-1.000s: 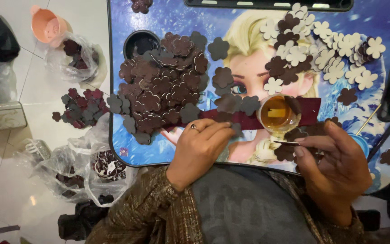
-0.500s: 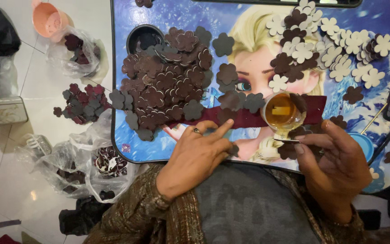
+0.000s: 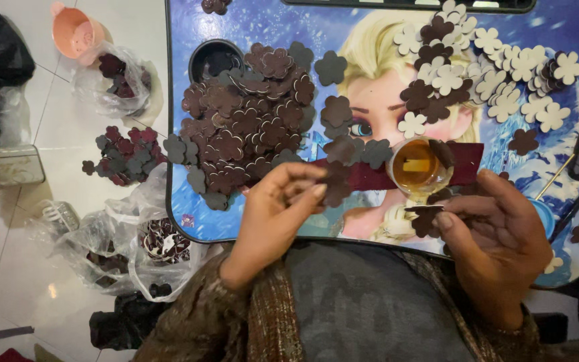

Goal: The person repeatedly picks small flower-shaped pieces from a tray, presses them together in pairs, and places the joined pairs back on the tray. The pieces are handled one at a time and stacked in small piles.

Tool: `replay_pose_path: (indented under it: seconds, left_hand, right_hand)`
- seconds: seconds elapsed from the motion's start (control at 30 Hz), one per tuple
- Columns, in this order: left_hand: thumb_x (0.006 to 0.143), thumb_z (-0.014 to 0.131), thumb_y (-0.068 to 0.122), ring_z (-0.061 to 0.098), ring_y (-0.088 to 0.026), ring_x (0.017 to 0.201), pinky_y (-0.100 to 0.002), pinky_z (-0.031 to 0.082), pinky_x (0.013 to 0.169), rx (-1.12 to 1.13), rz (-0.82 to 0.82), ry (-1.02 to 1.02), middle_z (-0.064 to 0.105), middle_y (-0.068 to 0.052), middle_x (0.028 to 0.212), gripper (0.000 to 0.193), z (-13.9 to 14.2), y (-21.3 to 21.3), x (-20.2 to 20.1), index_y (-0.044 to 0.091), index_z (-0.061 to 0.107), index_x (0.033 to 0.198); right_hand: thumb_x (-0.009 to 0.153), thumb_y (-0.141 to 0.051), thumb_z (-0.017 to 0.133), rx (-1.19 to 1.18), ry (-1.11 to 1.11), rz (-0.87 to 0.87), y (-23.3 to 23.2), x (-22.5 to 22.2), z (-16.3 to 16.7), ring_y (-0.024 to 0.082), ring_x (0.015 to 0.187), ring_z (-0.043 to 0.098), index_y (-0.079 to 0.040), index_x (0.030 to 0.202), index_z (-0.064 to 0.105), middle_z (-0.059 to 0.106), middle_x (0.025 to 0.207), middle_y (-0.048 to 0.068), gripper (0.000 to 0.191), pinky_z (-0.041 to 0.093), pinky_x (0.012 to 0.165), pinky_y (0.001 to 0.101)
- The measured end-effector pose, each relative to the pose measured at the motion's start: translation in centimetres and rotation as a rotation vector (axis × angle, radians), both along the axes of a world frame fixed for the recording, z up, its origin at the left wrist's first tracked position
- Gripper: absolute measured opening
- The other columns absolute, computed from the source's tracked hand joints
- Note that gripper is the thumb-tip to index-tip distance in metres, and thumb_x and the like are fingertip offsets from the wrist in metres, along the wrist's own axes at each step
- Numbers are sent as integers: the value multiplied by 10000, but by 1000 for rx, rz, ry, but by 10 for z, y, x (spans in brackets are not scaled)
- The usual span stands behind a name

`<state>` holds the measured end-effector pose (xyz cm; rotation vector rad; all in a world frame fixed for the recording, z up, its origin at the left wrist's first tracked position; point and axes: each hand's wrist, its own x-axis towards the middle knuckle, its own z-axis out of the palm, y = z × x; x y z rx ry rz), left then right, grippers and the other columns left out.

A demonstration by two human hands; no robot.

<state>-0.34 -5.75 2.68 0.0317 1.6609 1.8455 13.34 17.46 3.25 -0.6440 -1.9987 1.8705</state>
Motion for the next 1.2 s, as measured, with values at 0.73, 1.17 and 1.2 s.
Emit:
replay_pose_path:
  seconds: [0.73,1.17,1.2]
  left_hand:
    - [1067,584,109,671,-61,915,-245,604,858,224,-137,-360,705,-20,1139,279,-5,51,10,15,666,1317]
    - [1098,543,135,697,-113,1025,-307,612,932,321,-153,-469,701,-64,1221,365,-10,53,14,26,606,1440]
    - [1097,539,133,696,-109,1038,-308,614,935,328,-152,-464,698,-55,1228,371,-9,52,14,30,597,1449]
  right_hand:
    - [898,102,663,-192,-119,120,1,-28,30,117,833,676,49,1479,503,704,929,106,605,561,791,237]
    - [917,102,667,-144,-147,84,-5,-37,26,76,831,643,52,1503,490,688,955,78,614,540,757,209]
    - [917,103,667,-140,-145,89,-5,-38,26,77,835,644,52,1504,488,689,959,79,616,540,758,208]
